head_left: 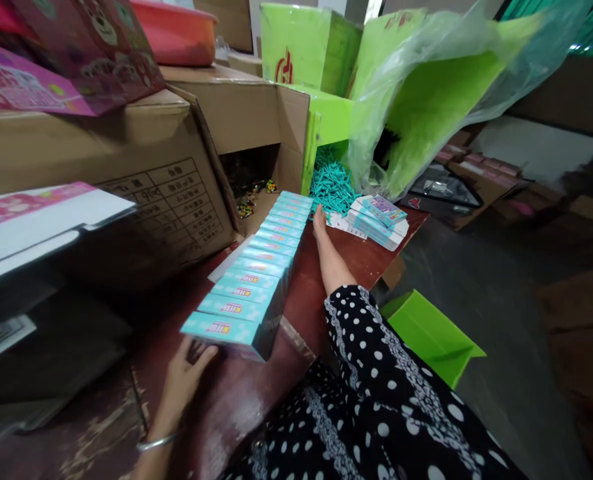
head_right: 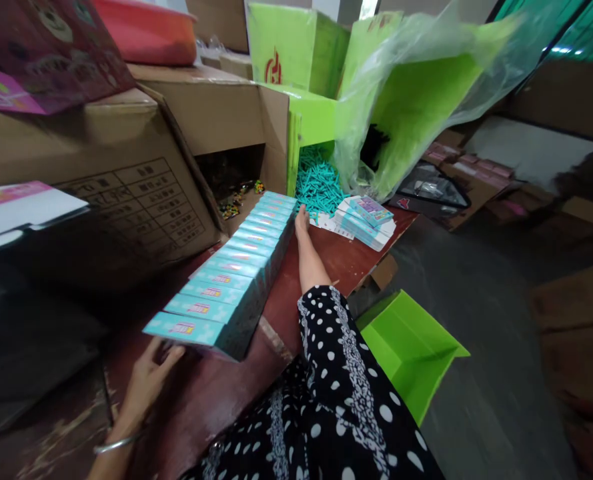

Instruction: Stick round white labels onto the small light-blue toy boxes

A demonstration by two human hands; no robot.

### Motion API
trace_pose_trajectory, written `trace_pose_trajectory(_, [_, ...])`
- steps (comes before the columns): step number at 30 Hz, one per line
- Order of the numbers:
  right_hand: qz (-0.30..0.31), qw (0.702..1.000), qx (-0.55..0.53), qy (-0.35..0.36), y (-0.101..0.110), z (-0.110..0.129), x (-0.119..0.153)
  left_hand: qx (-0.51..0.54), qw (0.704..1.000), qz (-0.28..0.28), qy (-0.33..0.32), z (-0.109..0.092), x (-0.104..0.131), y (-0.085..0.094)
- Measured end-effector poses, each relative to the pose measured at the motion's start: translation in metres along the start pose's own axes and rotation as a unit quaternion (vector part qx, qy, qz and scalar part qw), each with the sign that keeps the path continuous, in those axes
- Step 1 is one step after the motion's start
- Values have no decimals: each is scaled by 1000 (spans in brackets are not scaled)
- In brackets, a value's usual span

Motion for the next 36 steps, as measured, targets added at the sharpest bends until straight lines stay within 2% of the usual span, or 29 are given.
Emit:
trace_pose_trajectory(3, [-10, 999, 9, -35, 11, 3, 11, 117, 991, 42, 47, 1, 5, -14])
trace_pose_trajectory(5, [-3, 1000, 7, -9, 17, 12, 25, 139, 987, 63, 46, 8, 16, -23])
trace_pose_trajectory(7, [27, 998, 11, 61, 21, 26, 45, 124, 989, 63, 41, 18, 29, -27])
trace_pose_trajectory(9, [92, 981, 43, 167, 22, 41, 72, 89, 994, 55, 40, 27, 39, -28])
trace_pose_trajectory(11, [181, 942, 100, 265, 19, 53, 100, 55, 997, 46, 38, 32, 46, -28])
trace_pose_trajectory(12, [225, 920, 132, 293, 17, 57, 112, 46, 997, 42, 36, 33, 48, -28])
trace_pose_trajectory(14, [295, 890, 188, 292, 11, 61, 130, 41, 998, 33, 31, 33, 52, -28])
trace_pose_trajectory(16, [325, 882, 215, 267, 8, 61, 138, 47, 999, 18, 21, 33, 54, -28])
trace_pose_trajectory(19, [275, 905, 158, 282, 13, 54, 131, 62, 998, -16, 10, 38, 58, -26])
trace_pose_trajectory(21, [206, 930, 114, 283, 26, 40, 120, 82, 996, -42, 15, 42, 61, -23])
trace_pose_trajectory(22, [176, 944, 117, 254, 36, 29, 114, 96, 994, -54, 20, 44, 63, -22])
trace_pose_trajectory(25, [129, 968, 188, 102, 72, -20, 93, 129, 988, -85, 27, 44, 66, -21])
trace_pose_trajectory(27, [122, 964, 236, 31, 100, -58, 80, 132, 986, -95, 25, 42, 68, -22])
trace_pose_trajectory(31, [135, 945, 297, -22, 144, -123, 47, 103, 988, -111, 27, 40, 71, -24])
trace_pose_trajectory(33, [152, 936, 315, -26, 154, -144, 29, 96, 987, -122, 35, 40, 72, -24])
trace_pose_trajectory(36, [168, 927, 333, -29, 153, -163, 5, 106, 984, -133, 51, 40, 73, -23])
Point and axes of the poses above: each hand's wrist, its own x-axis away from the middle knuckle, its own y-axis out of the back of the hand, z = x × y, the point moved 1 cm from there along -x, towards the middle knuckle, and after that the axes turned 6 degrees about -x, right-handed, at the moved point
